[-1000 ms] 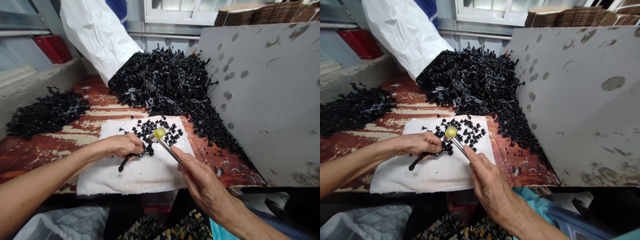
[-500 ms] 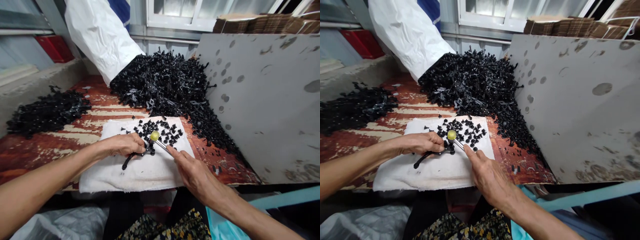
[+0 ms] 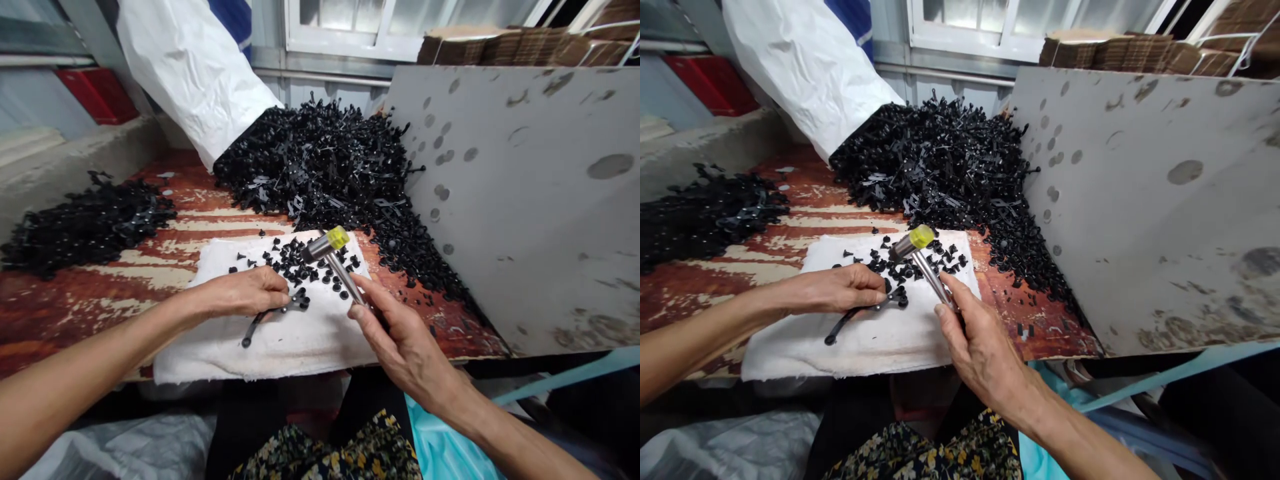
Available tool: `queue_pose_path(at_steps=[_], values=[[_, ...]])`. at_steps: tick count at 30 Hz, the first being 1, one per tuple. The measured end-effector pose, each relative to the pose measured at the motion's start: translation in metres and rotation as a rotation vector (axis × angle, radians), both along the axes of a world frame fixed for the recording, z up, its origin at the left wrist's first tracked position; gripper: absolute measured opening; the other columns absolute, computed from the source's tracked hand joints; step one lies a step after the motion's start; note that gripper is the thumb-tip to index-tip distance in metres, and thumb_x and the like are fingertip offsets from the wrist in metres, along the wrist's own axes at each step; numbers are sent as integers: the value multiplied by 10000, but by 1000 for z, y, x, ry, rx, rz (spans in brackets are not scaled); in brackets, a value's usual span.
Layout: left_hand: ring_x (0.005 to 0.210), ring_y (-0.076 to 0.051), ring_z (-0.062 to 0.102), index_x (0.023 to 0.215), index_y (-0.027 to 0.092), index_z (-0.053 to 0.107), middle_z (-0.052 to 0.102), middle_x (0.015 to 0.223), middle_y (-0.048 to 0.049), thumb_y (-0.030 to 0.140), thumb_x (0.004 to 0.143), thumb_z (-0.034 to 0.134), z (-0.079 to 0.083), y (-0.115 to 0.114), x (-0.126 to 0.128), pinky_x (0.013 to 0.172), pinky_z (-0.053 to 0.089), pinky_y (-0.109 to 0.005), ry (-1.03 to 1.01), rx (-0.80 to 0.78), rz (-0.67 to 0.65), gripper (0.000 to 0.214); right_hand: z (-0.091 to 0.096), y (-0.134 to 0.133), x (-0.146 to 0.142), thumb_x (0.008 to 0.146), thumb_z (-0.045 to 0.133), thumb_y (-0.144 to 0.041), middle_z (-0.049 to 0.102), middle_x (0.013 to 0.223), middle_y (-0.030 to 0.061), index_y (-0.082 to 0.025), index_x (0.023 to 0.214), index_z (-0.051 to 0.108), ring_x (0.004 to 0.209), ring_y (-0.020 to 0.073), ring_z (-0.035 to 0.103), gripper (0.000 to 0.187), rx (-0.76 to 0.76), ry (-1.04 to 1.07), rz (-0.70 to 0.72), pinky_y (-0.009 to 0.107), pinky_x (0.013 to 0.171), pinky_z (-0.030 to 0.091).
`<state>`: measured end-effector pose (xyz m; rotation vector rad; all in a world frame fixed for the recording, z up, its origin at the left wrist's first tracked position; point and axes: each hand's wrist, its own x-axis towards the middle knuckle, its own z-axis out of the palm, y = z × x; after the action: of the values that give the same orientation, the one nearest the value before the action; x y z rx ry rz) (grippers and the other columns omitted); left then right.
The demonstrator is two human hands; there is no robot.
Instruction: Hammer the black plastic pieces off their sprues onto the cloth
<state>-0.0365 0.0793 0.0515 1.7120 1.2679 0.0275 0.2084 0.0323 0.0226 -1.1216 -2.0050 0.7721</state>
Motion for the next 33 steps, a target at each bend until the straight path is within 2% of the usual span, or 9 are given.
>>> queue_pose_path(at_steps=[3,5,7,10,12,17,23,29,33], values=[[497,-105,351,602,197,484,408,522,40,374,815,505,10,-16,23,484,259,-237,-40,163,-151,278,0,-1,-6,880,605,-316,653,796,4,-193,982,645,669,140,597,165,-268,173,24,255,613,509],[511,-112,384,616,201,472,426,533,36,346,853,476,12,-29,37,510,272,-244,-26,255,-195,278,-5,-4,-6,840,648,-355,579,665,-44,-201,907,609,518,99,508,173,-442,309,52,211,470,430],[599,-139,479,682,207,522,531,614,18,395,868,507,9,-41,43,567,324,-249,11,367,-102,265,-12,-10,-2,827,658,-396,481,561,-92,-210,887,572,395,67,388,213,-563,421,34,187,367,326],[835,-206,595,956,224,583,673,914,-35,552,830,571,-2,-52,40,695,417,-277,-10,501,255,352,-19,-21,7,811,667,-451,408,493,-135,-224,899,512,330,53,310,289,-638,535,-94,174,320,280],[797,-206,604,969,205,571,670,876,-43,627,833,521,-10,-53,39,676,431,-289,-59,404,371,446,-22,-28,9,799,672,-481,404,465,-145,-232,911,479,323,59,322,334,-646,581,-171,171,318,295],[577,-139,520,719,186,558,596,642,-5,651,788,510,-16,-48,61,540,378,-259,-239,4,255,472,-31,-37,4,827,624,-478,413,465,-139,-228,895,468,338,56,332,303,-632,588,-207,157,329,295],[520,-95,424,606,171,561,528,555,19,498,771,583,-10,-33,76,516,309,-230,-251,-13,212,367,-39,-47,13,904,565,-453,434,542,-107,-206,957,527,379,58,339,256,-550,516,-160,168,339,279],[412,-57,243,591,175,547,367,464,68,591,728,622,-16,-11,65,430,148,-239,-224,-139,201,445,-44,-48,35,958,515,-489,423,580,-88,-197,962,556,421,67,355,296,-408,497,-242,187,382,313],[395,-30,233,634,163,551,484,520,43,648,655,685,-17,-11,64,414,129,-223,-239,-202,259,504,-50,-45,41,933,538,-530,411,568,-99,-202,963,542,414,71,352,329,-477,547,-271,180,365,318]])
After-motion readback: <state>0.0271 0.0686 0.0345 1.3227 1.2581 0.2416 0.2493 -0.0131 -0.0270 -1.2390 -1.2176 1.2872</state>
